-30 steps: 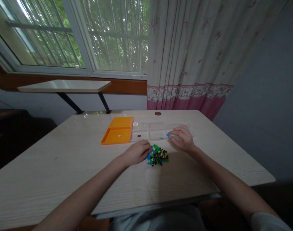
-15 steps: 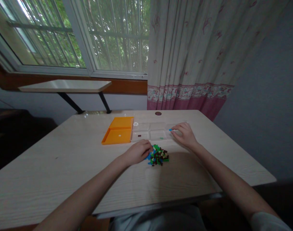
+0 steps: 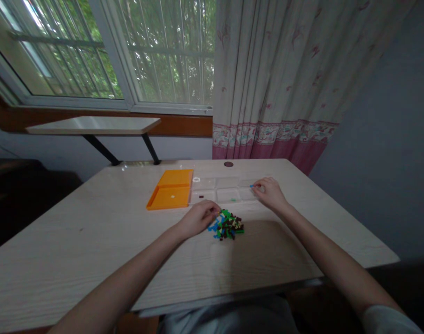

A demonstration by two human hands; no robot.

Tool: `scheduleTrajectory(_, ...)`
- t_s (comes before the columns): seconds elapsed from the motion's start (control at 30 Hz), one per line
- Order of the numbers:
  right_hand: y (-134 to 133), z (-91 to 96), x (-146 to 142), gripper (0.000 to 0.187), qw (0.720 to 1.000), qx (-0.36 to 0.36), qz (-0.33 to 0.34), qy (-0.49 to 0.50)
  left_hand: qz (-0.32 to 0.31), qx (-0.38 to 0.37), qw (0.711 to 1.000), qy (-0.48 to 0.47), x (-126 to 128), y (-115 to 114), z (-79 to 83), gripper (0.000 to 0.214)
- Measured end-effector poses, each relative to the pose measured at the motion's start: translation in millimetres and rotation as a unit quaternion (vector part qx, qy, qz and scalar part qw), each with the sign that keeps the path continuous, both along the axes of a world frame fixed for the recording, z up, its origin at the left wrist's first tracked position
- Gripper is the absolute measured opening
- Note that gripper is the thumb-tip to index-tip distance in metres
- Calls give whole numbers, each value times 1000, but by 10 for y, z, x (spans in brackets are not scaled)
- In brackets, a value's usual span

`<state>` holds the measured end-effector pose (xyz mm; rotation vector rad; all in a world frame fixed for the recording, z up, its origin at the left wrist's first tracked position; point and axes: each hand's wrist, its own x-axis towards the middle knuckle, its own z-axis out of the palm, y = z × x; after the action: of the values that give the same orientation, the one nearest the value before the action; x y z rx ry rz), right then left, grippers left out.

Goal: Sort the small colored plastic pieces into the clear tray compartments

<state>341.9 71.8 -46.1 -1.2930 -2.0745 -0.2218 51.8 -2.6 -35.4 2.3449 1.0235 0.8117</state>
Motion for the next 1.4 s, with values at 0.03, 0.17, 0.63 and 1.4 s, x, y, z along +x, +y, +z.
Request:
scheduleTrajectory(0.03,3,-7,1,15,1000,-3,-6,-3,5,1,1000,-5,-1,-2,4,17)
scheduleTrajectory(0.17,12,-7,18,14,1000,-19,-18,-11,22,9,999,-23,0,5,7,21)
scheduleTrajectory(0.63,-575,9,-750,10,973,-7,229,6,34,11,998,-59,100,-115,97,8)
scheduleTrajectory(1.4,-684,9,-825,14,965,6,254,62,7,24,1000,-7,113,-135,125,9)
